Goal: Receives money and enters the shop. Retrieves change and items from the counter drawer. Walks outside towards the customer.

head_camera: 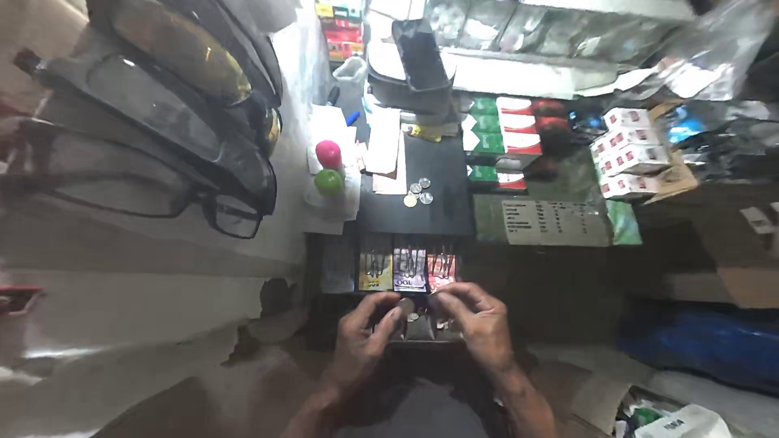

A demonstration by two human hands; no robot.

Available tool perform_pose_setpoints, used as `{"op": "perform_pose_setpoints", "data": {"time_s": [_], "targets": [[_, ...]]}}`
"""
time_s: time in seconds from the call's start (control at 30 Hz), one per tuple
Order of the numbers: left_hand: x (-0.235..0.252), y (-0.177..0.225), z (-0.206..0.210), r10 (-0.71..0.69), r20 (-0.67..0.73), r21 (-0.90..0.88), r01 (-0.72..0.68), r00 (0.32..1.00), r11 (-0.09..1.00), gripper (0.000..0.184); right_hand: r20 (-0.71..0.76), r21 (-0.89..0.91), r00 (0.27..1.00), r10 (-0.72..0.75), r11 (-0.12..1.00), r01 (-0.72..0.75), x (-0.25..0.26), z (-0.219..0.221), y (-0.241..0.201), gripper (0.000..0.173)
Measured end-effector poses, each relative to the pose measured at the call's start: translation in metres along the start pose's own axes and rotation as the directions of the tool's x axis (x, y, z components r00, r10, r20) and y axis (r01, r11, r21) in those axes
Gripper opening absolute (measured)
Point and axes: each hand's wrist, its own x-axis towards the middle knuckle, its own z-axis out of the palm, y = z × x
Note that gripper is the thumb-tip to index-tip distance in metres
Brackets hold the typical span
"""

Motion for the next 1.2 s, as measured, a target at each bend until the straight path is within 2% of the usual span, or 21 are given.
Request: {"op": "perform_pose_setpoints", "data": {"time_s": [0.17, 0.4, 0.57, 0.6, 0.73, 0.8, 0.9, 1.07, 1.2], "targets": [[0.024, 0.001, 0.051, -0.062, -0.013, -0.112, 0.06, 0.998, 0.992, 0.022, -0.015, 0.03, 0.997, 0.071, 0.997, -0.071, 0.023, -0.042, 0.005, 0.016], [0.037, -0.01, 0.107, -0.04, -0.05, 0.023, 0.042, 0.998, 0.999, 0.019, 0.144, 0.043, 0.987, 0.074, 0.996, -0.081, 0.037, -0.08, 0.01, 0.016], [0.046, -0.007, 0.131, -0.059, -0.061, 0.081, 0.064, 0.996, 0.995, 0.018, 0.246, -0.082, 0.969, -0.026, 0.995, 0.048, 0.05, -0.11, 0.019, 0.019], [0.048, -0.006, 0.135, -0.068, -0.052, 0.076, 0.071, 0.996, 0.995, 0.019, 0.242, -0.072, 0.97, -0.028, 0.996, 0.047, 0.052, -0.114, 0.019, 0.018], [0.06, -0.006, 0.147, -0.101, 0.038, -0.013, 0.102, 0.994, 0.995, 0.025, 0.198, 0.134, 0.973, 0.123, 0.979, -0.151, 0.065, -0.132, 0.01, 0.016], [0.066, -0.006, 0.154, -0.089, 0.067, -0.005, 0.089, 0.994, 0.996, 0.025, 0.179, 0.189, 0.971, 0.16, 0.963, -0.194, 0.068, -0.14, 0.011, 0.015], [0.072, -0.004, 0.164, -0.067, 0.052, 0.014, 0.066, 0.996, 0.998, 0.018, 0.141, 0.19, 0.974, 0.177, 0.961, -0.202, 0.072, -0.149, 0.014, 0.012], [0.077, -0.009, 0.17, -0.083, 0.029, -0.018, 0.084, 0.996, 0.996, 0.018, 0.034, 0.173, 0.972, 0.231, 0.957, -0.234, 0.078, -0.162, 0.02, 0.013], [0.081, -0.013, 0.175, -0.079, 0.029, -0.005, 0.079, 0.996, 0.997, 0.02, 0.127, 0.132, 0.969, 0.214, 0.964, -0.23, 0.077, -0.162, 0.018, 0.015]]}}
